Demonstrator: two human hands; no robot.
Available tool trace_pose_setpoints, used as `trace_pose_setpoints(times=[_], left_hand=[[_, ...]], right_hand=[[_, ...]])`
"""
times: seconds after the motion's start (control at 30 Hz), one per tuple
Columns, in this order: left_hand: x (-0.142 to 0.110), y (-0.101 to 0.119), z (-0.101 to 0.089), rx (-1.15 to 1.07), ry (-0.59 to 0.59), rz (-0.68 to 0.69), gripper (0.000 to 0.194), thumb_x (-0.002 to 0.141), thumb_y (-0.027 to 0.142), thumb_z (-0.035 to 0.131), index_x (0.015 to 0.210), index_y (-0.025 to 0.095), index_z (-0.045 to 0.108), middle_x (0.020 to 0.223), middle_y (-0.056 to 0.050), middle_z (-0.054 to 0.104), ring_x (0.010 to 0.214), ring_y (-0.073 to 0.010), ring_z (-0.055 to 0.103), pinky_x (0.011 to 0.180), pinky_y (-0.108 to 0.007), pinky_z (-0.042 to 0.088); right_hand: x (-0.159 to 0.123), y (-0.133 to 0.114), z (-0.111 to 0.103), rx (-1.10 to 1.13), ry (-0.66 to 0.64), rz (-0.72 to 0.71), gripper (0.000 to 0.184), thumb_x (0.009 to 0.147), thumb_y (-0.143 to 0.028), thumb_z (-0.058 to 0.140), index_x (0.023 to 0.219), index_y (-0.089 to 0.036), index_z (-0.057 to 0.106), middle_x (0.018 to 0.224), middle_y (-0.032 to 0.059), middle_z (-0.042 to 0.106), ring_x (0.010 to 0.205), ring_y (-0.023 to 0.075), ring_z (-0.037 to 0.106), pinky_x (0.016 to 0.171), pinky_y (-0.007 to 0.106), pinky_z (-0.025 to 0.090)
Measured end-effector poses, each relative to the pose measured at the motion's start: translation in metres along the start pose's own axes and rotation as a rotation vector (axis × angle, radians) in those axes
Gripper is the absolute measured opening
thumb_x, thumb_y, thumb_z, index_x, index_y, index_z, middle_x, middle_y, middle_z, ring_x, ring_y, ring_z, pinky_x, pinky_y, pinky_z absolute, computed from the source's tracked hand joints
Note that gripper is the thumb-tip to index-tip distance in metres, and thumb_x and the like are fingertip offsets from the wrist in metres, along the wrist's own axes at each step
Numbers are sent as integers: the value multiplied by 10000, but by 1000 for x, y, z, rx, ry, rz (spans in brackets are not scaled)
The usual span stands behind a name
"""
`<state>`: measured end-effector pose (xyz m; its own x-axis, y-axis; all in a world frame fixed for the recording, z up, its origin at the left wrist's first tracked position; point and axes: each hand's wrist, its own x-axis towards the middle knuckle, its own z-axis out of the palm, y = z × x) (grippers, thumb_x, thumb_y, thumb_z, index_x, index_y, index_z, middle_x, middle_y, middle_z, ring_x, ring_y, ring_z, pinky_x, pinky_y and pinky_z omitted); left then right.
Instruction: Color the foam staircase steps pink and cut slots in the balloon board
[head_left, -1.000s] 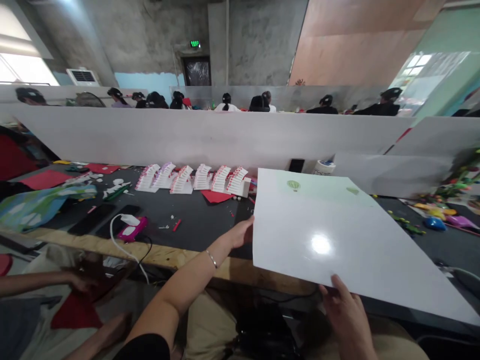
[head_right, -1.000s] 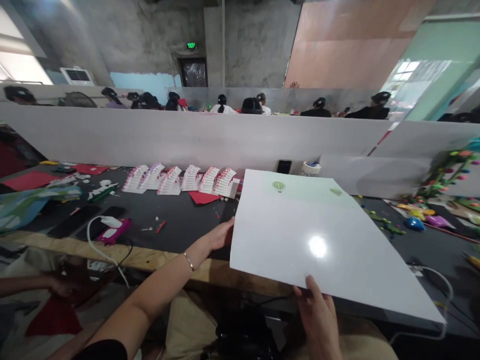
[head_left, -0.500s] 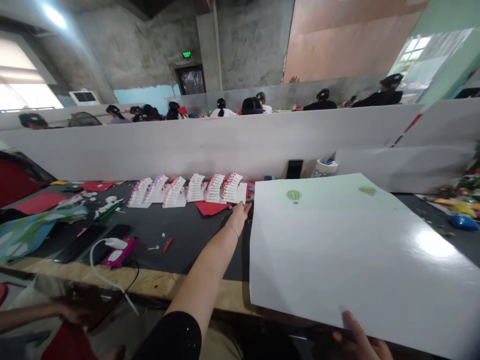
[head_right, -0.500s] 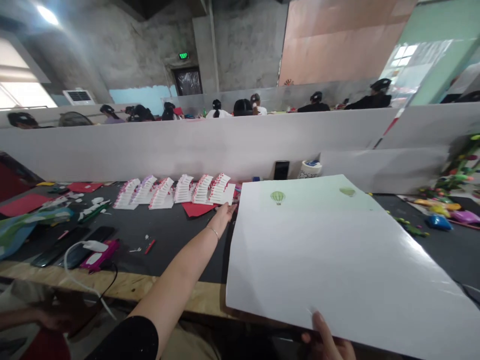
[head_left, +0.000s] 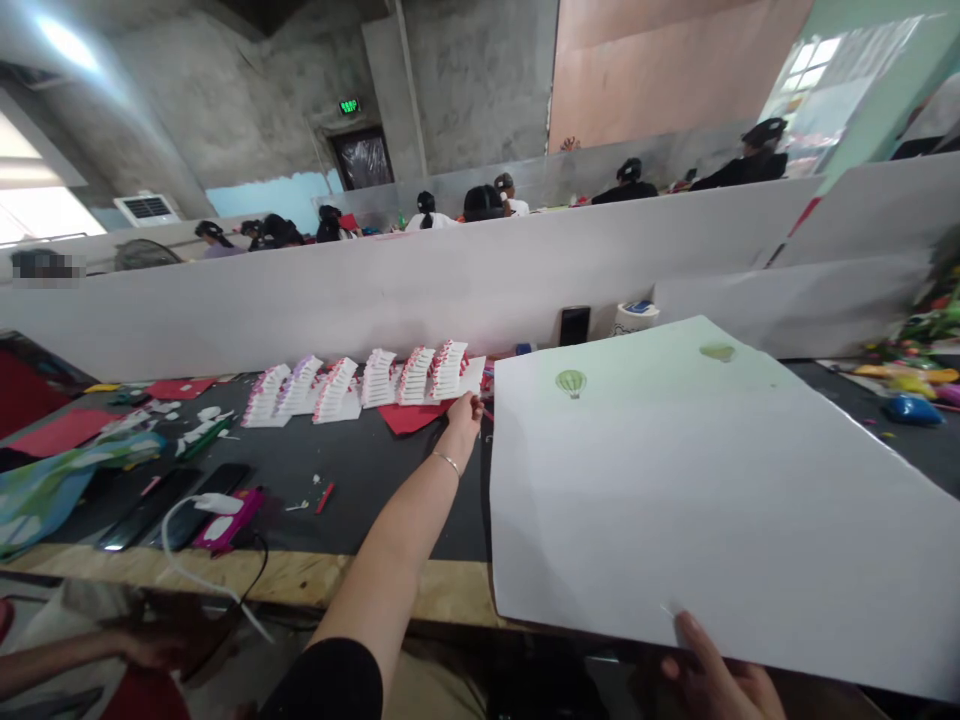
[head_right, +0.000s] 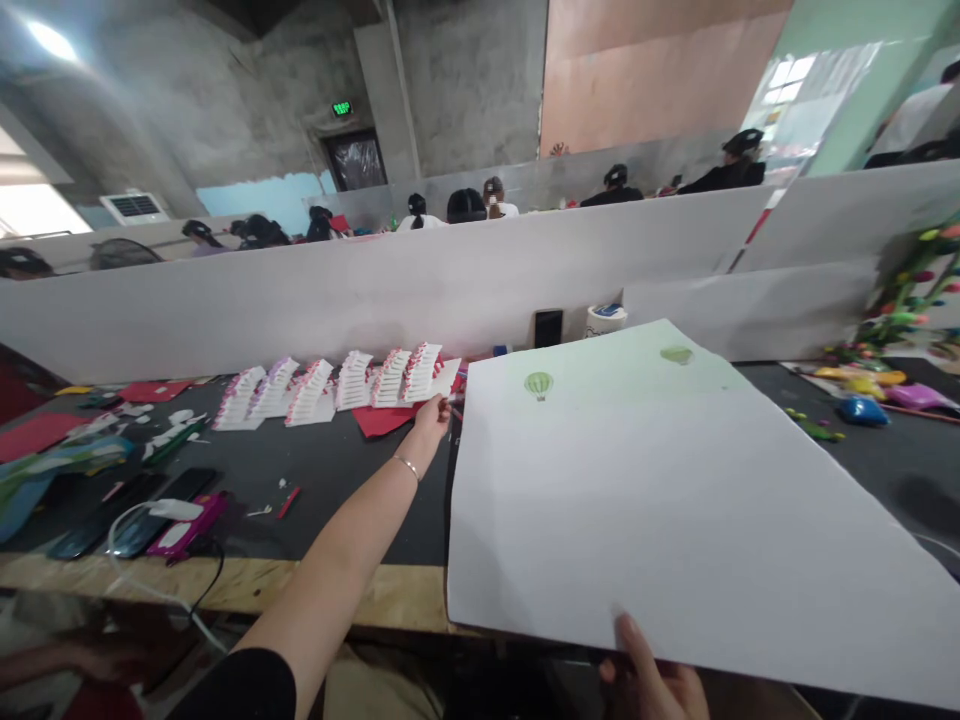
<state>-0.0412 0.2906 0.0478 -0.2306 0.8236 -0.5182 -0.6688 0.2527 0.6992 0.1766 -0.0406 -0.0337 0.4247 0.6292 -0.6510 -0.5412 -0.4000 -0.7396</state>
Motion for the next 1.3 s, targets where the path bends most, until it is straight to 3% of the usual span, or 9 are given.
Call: trace_pose_setpoints(times=[0.13, 0.2, 0.27, 0.33, 0.47, 0.63, 0.77, 1.0, 1.3], left_hand=[[-27, -1, -18, 43, -64, 6, 368, 930, 359, 603, 1243, 166, 579, 1233, -99, 619, 1036, -221, 639, 864, -437, 566], [-46, -4, -28, 59, -102, 9, 250, 923, 306, 619, 1103, 133, 625, 1039, -69, 663, 833, -150, 651, 704, -307, 571], [-67, -11, -40, 72, -140, 11, 115, 886, 214, 653, 842, 112, 624, 743, -12, 617, 555, -59, 543, 467, -161, 423], [-90, -21, -53, 84, -178, 8, 219, 833, 188, 698, 679, 134, 552, 580, 36, 525, 421, -21, 421, 355, -139, 254], [-138, -45, -80, 100, -228, -7, 286, 728, 253, 788, 655, 152, 531, 531, 58, 509, 376, -15, 395, 324, -148, 181], [-184, -72, -110, 105, -217, -10, 413, 593, 367, 861, 659, 169, 505, 533, 71, 525, 372, -13, 402, 320, -153, 137], [-211, -90, -128, 149, -216, -29, 507, 503, 471, 884, 669, 172, 509, 528, 74, 532, 356, -16, 391, 316, -161, 123], [-231, -105, -135, 221, -224, -85, 425, 606, 455, 854, 717, 156, 573, 527, 59, 540, 364, -34, 433, 332, -170, 159], [-217, -94, -142, 343, -267, -156, 341, 716, 439, 800, 728, 131, 655, 494, 47, 524, 366, -46, 463, 352, -171, 220]], right_hand=[[3, -1, 4, -49, 32, -124, 607, 394, -628, 887, 640, -156, 595, 460, -9, 554, 438, 108, 485, 406, 217, 397], [4, -1, 7, -61, 38, -165, 589, 406, -627, 881, 631, -154, 610, 454, -13, 542, 437, 105, 471, 396, 214, 382], [3, -1, 9, -63, 25, -169, 553, 431, -611, 879, 594, -166, 594, 408, -29, 488, 387, 94, 414, 354, 222, 332], [1, -1, 13, -16, -6, -196, 517, 456, -569, 890, 621, -169, 608, 413, -34, 487, 370, 91, 392, 343, 229, 323], [-3, 0, 25, 91, -55, -288, 517, 475, -546, 901, 692, -166, 627, 532, -21, 568, 430, 93, 450, 388, 224, 399], [-9, -2, 45, 213, -110, -357, 508, 503, -487, 918, 762, -156, 633, 680, -40, 587, 467, 43, 420, 345, 164, 367], [-14, 0, 58, 307, -144, -352, 531, 470, -459, 940, 773, -164, 619, 655, -63, 552, 479, 34, 415, 322, 132, 334], [-16, -4, 65, 310, -213, -361, 548, 462, -479, 937, 699, -171, 551, 577, -101, 464, 415, 2, 317, 280, 113, 264], [-4, -16, 63, 300, -254, -369, 566, 452, -468, 939, 662, -183, 498, 546, -121, 411, 389, -12, 244, 261, 105, 213]])
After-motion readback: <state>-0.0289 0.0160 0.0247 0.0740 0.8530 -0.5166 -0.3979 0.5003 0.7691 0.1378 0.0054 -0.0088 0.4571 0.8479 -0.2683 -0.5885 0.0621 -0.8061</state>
